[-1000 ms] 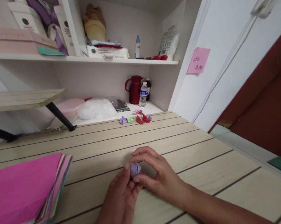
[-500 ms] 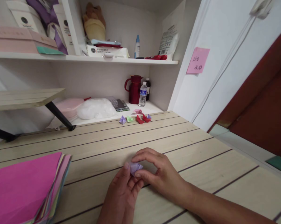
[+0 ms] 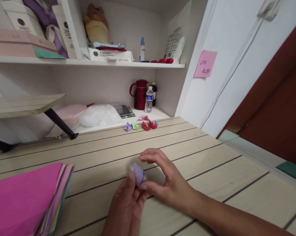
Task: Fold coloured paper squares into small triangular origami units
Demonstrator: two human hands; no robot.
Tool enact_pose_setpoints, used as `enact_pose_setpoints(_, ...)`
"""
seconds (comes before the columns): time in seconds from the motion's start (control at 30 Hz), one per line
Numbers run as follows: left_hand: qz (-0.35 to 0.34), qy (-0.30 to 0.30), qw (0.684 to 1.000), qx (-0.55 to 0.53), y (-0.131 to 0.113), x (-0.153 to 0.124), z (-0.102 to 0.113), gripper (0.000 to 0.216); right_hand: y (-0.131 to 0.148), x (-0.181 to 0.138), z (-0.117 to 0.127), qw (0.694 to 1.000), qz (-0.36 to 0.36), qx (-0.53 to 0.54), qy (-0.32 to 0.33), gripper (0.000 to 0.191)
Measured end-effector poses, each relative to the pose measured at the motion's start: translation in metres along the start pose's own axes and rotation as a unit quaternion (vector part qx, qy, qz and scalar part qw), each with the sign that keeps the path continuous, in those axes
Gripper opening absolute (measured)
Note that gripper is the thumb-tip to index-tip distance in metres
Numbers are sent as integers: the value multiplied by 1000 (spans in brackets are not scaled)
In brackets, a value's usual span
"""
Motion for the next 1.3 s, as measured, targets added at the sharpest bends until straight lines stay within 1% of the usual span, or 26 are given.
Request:
enact_pose_setpoints(0.1, 15, 15, 1000, 4, 3, 4, 4, 32, 2, -1, -4, 999, 14, -1, 44, 69)
enact_pose_setpoints(0.17, 25, 23, 999, 7, 4, 6, 7, 35, 2, -2, -6, 998, 14, -4, 61, 75)
enact_pose_setpoints(0.23, 28, 32, 999, 6, 5, 8, 8, 31, 2, -1, -6, 998, 13, -7, 55, 74)
enact_pose_setpoints(0.37, 22, 44, 999, -5, 4, 10, 9, 23, 2, 3, -2, 999, 29, -8, 19, 66)
enact_pose_setpoints(0.53, 26, 61, 998, -1, 6, 10, 9, 29, 0, 2, -4, 999, 23, -16, 37, 70)
enact_pose_setpoints(0.6, 28, 65, 997, -5, 7, 9, 8, 31, -2, 1, -5, 999, 21, -16, 35, 63)
enact_pose_setpoints(0.7, 33, 56, 998, -20, 8, 8, 7, 30, -5, 1, -4, 1000, 18, -8, 15, 43)
enact_pose_setpoints(0.87, 36, 39, 998, -16, 7, 8, 6, 30, -6, 4, -2, 1000, 8, -10, 10, 28)
enact_pose_setpoints(1.07, 22, 22, 999, 10, 6, 4, 2, 32, -4, 6, 0, 1000, 0, -10, 19, 14)
enact_pose_setpoints(1.2, -8, -3, 999, 33, 5, -1, -3, 33, -4, 6, 1, 1000, -18, 7, 23, 8)
enact_pose_setpoints(1.3, -8, -2, 999, 39, 6, -2, -4, 31, -6, 5, 2, 999, -32, 25, 17, 5)
Point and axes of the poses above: each hand's wrist, its own x-axis towards the middle knuckle, its own z-axis out of the back of the hand, y = z × x, the point moved 5 cm from there along x, towards the middle knuckle, and after that the axes turned 3 degrees about -x, right-handed, at the moved point
